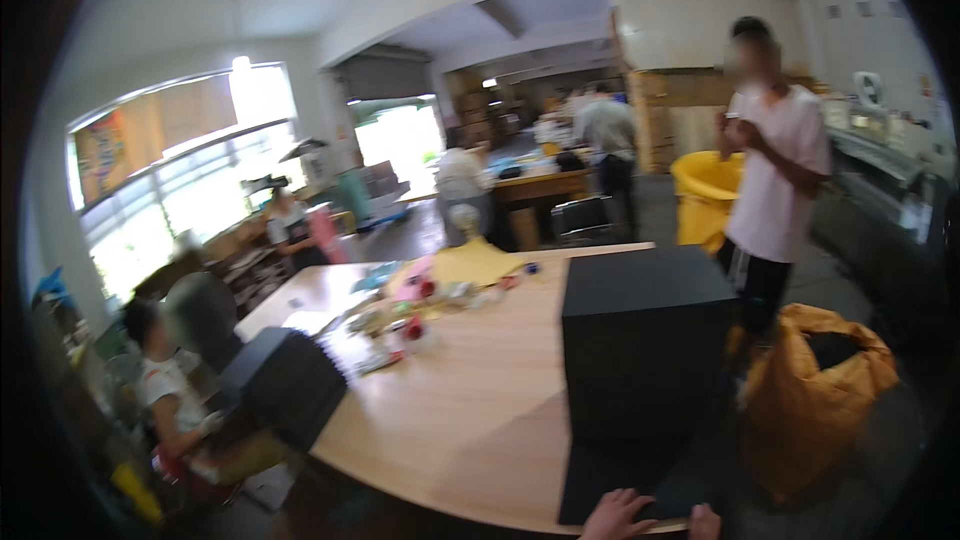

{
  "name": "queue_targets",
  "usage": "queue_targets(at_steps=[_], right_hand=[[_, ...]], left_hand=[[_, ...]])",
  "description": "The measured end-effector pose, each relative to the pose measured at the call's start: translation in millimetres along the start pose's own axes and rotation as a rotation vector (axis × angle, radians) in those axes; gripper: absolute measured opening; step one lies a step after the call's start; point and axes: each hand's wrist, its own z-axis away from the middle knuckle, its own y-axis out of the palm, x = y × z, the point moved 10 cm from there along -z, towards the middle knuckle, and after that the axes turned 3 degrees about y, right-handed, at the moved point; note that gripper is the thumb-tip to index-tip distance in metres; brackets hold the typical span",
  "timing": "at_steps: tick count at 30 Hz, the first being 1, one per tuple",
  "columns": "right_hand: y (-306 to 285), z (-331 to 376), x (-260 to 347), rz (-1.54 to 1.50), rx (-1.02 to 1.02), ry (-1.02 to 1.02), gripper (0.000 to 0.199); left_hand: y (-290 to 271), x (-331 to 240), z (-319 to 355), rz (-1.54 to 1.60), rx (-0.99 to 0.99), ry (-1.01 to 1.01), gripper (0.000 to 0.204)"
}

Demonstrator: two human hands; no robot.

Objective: The person repeatedly picks up black rectangular sheets from a stack on a table and places them onto a growing pile. The person aligns each sheet before stacking it. Other workers are visible in the background performing separate tasks.

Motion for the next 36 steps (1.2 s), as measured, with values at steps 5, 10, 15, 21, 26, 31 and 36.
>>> queue_targets(at_steps=[5, 10, 15, 21, 26, 31, 36], right_hand=[[-35, 0, 39, 0.079, -0.016, 0.000, 0.041], [-56, 5, 71, 0.065, -0.073, -0.053, 0.036], [-47, 4, 66, -0.006, -0.061, -0.100, 0.037], [-37, -3, 49, 0.126, 0.002, -0.077, 0.041], [-45, -6, 61, 0.291, 0.049, -0.048, 0.044], [-42, -11, 63, 0.404, 0.109, 0.000, 0.048], [-55, -25, 101, -0.169, 0.254, 0.314, 0.045]], left_hand=[[2, 3, 7, -0.049, 0.037, -0.087, 0.048], [9, 1, 3, -0.014, 0.107, -0.142, 0.049], [2, -2, 2, 0.007, 0.132, -0.175, 0.049], [18, 11, 6, -0.135, 0.318, -0.168, 0.055], [33, 21, -10, -0.060, 0.445, -0.060, 0.041], [26, 27, -23, 0.127, 0.446, -0.021, 0.025], [16, 35, -18, 0.235, 0.298, -0.080, 0.011]])
